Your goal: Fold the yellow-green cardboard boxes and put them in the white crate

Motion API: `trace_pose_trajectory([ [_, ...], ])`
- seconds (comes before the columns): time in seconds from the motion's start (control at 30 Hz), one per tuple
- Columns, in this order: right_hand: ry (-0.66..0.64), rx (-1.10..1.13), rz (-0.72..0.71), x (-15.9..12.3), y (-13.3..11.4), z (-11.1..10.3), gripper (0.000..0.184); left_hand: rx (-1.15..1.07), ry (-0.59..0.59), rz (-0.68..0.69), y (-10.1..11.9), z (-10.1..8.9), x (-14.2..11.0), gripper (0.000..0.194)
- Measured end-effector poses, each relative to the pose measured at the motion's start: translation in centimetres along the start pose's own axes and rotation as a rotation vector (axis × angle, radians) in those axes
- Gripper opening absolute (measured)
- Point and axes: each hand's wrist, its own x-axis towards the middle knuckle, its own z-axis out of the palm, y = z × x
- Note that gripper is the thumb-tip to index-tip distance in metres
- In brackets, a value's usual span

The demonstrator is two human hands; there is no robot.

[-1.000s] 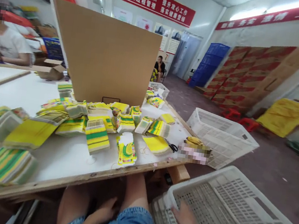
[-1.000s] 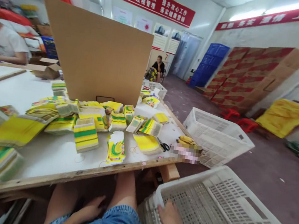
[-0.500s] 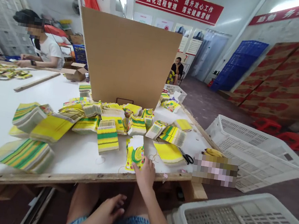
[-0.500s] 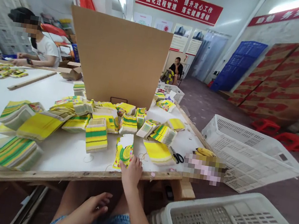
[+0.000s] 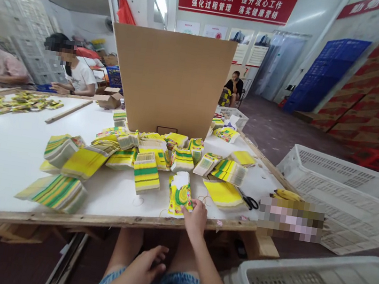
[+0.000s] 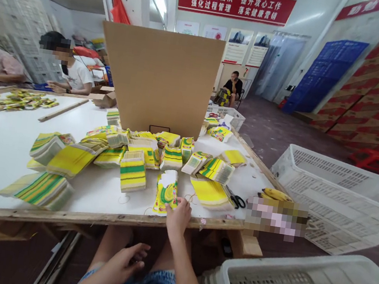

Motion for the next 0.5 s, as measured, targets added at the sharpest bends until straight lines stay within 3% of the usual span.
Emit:
trace_pose_trajectory([
  [0.3, -0.026, 0.097, 0.090, 0.7, 0.4, -0.7, 0.021, 0.019, -0.006, -0.001, 1.3, -1.1, -1.8, 0.043],
  [0.5, -0.050, 0.283, 0.098, 0.5, 0.4, -1.4, 0.014, -0.058, 0.031, 0.050, 6.1, -2.3, -0.1, 0.042],
])
